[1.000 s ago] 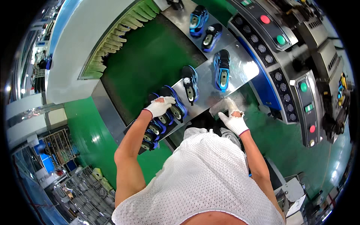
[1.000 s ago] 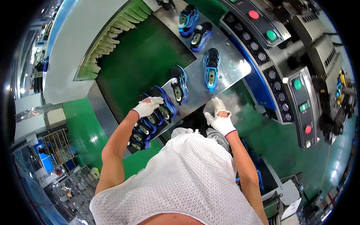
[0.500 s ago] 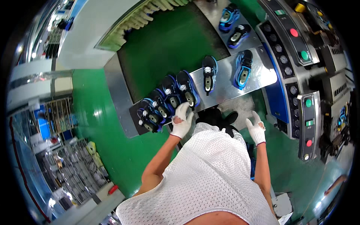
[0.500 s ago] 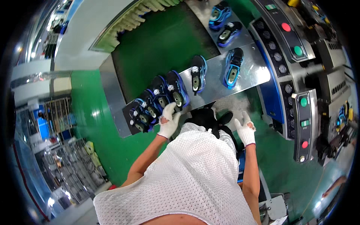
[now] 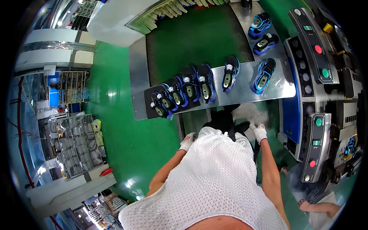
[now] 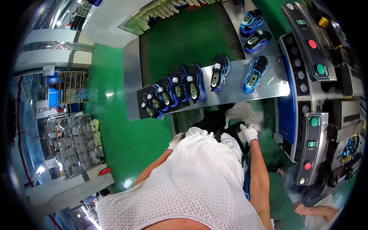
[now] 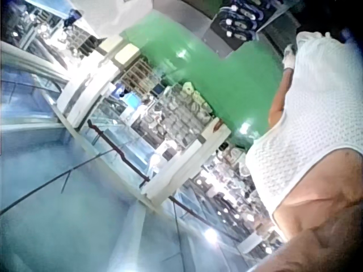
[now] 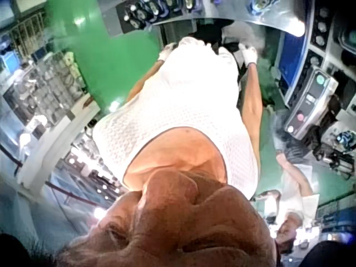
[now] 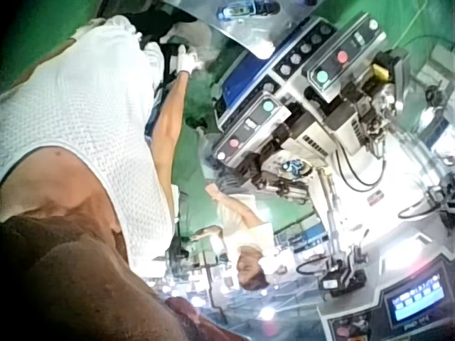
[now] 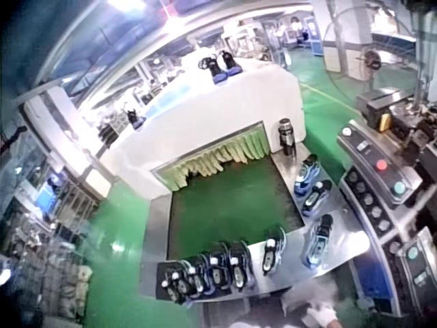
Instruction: The person repeatedly picks up blue and black sneakers from a metal tray and places them into a shoe assembly machine. They operate the machine's controls to process each shoe individually, then remove the finished product and place it back onto the tray.
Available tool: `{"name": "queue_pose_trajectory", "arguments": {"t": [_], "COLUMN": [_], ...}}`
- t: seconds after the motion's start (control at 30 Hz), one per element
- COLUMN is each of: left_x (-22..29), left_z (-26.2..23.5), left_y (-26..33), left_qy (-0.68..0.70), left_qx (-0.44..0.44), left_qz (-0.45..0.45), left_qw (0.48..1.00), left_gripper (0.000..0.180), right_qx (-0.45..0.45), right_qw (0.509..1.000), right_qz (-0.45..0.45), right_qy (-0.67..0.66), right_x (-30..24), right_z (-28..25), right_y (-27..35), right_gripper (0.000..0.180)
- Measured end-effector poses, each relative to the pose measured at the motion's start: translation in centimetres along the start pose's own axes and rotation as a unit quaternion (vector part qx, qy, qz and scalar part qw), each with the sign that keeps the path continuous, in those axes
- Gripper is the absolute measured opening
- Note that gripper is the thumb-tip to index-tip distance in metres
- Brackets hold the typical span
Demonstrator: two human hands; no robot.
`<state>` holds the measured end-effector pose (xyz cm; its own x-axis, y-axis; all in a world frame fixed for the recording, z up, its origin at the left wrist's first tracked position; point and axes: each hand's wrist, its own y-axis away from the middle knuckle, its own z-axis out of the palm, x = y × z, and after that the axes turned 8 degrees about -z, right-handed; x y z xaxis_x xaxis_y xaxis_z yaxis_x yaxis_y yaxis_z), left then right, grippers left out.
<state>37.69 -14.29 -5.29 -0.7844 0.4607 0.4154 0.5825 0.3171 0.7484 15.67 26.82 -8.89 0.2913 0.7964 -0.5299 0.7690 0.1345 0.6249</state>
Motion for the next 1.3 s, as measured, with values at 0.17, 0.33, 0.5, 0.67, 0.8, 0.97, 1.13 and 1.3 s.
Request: {"name": "queue_pose_trajectory", "arguments": {"t": [0.17,0.33,0.5,0.67,0.8,0.97,1.13,1.3], "left_x": [0.3,1.3,-2.7,3.6,8.5,9.2,8.3,8.8], "left_z": [0.2,-0.5,-6.7,-15.2,-16.3,-15.6,-15.6,-16.2], "left_y": [0.4,2.5,1.8,-2.8,-7.1,-11.9,-13.1,-12.9], "left_qy": [-0.023,0.004,0.061,0.237,0.094,0.207,0.164,0.201], "left_qx": [0.012,0.131,0.360,0.400,0.451,0.432,0.414,0.382], "left_qz": [0.031,-0.023,-0.106,0.040,-0.075,-0.104,-0.191,-0.218], "left_qw": [0.999,0.991,0.925,0.885,0.884,0.872,0.875,0.875], "left_gripper": [0.052,0.047,0.043,0.045,0.078,0.093,0.088,0.090], "right_qx": [0.013,-0.029,-0.041,0.097,0.051,0.045,0.154,0.217], "right_qw": [0.994,0.982,0.982,0.988,0.970,0.947,0.988,0.975], "right_qz": [0.078,0.136,0.183,0.063,-0.076,-0.178,0.003,-0.036], "right_qy": [-0.070,-0.126,-0.034,-0.104,-0.227,-0.263,-0.017,0.015], "right_x": [5.9,13.9,12.6,6.1,-10.5,-25.9,-31.2,-30.3], "right_z": [4.3,7.2,3.1,-0.2,-5.6,-5.2,-1.3,-0.1], "right_y": [1.5,4.0,6.4,4.3,1.1,-5.5,-11.4,-12.7], "right_gripper": [0.071,0.069,0.070,0.053,0.055,0.070,0.093,0.090]}}
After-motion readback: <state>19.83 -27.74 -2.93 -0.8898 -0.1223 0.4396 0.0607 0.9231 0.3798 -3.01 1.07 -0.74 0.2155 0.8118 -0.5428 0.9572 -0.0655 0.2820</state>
